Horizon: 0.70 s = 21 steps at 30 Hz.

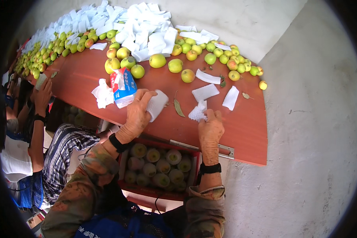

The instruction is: Placing foam protection sleeves on apples and arranging them into a cardboard box.

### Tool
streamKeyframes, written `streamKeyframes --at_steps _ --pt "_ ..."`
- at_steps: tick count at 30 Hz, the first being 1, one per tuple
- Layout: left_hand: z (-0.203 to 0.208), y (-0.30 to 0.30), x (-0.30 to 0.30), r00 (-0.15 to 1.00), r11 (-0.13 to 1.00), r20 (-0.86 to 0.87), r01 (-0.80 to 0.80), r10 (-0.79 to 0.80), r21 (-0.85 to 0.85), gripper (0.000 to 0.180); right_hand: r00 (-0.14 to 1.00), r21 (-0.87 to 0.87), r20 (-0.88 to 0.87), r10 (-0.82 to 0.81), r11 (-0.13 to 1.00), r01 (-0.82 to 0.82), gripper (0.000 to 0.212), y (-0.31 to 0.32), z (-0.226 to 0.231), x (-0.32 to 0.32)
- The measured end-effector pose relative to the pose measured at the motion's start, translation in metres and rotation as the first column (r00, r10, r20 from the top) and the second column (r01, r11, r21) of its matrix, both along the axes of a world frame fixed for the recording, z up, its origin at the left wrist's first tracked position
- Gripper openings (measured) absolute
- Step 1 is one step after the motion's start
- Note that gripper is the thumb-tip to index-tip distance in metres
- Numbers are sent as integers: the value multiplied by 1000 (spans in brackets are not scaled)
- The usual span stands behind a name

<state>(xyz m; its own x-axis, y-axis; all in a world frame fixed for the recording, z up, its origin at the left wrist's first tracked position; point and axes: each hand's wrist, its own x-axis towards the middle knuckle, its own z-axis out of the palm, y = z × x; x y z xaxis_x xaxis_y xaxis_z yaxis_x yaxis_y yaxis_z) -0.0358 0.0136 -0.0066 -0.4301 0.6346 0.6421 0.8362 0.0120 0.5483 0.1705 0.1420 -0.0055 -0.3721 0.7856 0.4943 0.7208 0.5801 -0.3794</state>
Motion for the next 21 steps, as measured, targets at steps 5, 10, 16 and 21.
streamKeyframes --at_steps 5,10,16,21 --pt "-21 10 -7 975 1000 -223 -1 -5 -26 47 996 -13 -84 39 999 -41 23 0 1 0" --pt "-37 13 2 944 951 -288 71 -161 -300 45 991 -106 -129 43 993 -57 18 10 -7 8" --pt "-34 12 2 945 946 -267 101 -187 -306 41 997 14 12 80 997 -80 25 -6 0 -1" --pt "-35 12 1 929 818 -255 81 -269 -569 51 983 -15 11 186 983 -186 24 -12 -4 -8"
